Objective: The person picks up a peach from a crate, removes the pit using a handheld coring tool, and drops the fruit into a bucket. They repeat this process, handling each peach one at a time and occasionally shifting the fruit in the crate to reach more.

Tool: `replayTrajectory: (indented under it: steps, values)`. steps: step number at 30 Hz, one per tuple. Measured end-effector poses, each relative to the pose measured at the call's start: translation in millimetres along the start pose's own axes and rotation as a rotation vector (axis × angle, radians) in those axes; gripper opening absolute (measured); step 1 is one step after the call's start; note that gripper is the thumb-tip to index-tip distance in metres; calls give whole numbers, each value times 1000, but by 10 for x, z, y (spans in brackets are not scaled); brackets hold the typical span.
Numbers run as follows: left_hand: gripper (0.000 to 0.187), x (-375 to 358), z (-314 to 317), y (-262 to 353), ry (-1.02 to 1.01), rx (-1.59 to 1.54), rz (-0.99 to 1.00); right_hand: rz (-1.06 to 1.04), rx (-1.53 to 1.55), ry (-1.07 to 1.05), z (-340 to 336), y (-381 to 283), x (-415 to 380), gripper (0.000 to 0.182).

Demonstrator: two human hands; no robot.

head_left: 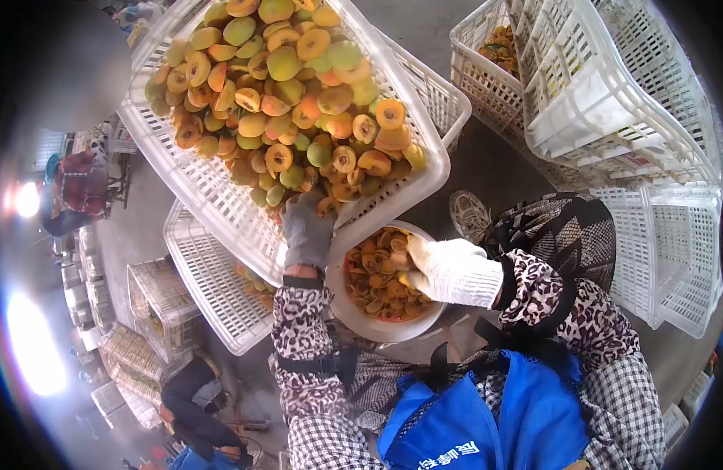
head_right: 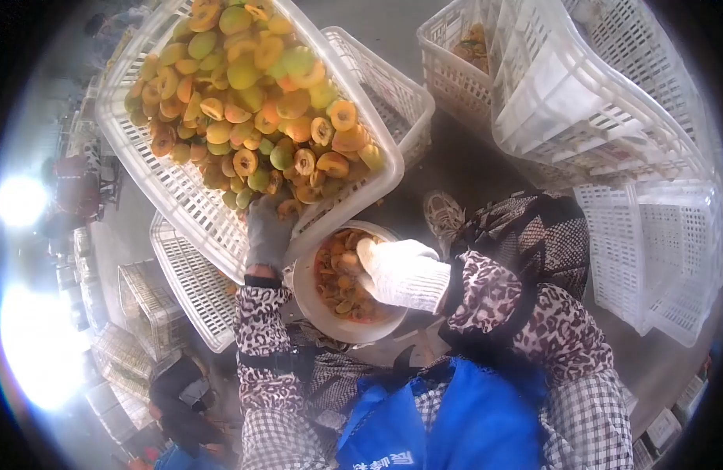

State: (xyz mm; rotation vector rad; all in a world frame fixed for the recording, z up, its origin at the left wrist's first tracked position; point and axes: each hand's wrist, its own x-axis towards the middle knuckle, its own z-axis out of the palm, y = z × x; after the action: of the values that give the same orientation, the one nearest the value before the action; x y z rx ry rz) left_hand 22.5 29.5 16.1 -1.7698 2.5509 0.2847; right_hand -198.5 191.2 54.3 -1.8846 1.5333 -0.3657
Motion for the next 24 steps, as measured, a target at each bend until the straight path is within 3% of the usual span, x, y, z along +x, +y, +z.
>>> replayTrajectory:
  steps: [1, 2, 3, 5, 6, 8, 11, 12, 19, 22, 24]
  values:
    - [43, -75, -74, 71, 42, -357, -123, -3, 4, 1, -7, -61, 49, 39]
    - [43, -155, -179, 169, 87, -714, -245, -14, 121, 147, -4, -102, 84, 35]
    - [43, -245, -309, 260, 87, -710, -246, -23, 240, 292, -7, -153, 118, 31]
    - [41, -436, -624, 474, -118, -1820, -321, 1, 337, 281, -108, -305, 195, 31]
    - [41, -518, -681, 556, -124, -1814, -321, 48, 340, 222, -129, -357, 217, 33]
    - [43, -642, -743, 704, -116, -2192, -230, 100, 326, 161, -105, -413, 241, 36]
    - [46, -680, -825, 803, -63, -2239, -281, 58, 284, 174, -89, -464, 228, 35]
    - [41, -719, -877, 780, -54, -2185, -235, -28, 260, 206, -88, -482, 226, 34]
    - [33, -892, -871, 607, -1, -2293, -274, -85, 357, 255, 31, -683, 270, 34]
    - [37, -943, -918, 633, 44, -2165, -288, -125, 301, 296, 66, -769, 290, 34]
    - [43, -963, -931, 629, 100, -1926, -260, -48, 276, 210, -5, -862, 294, 24]
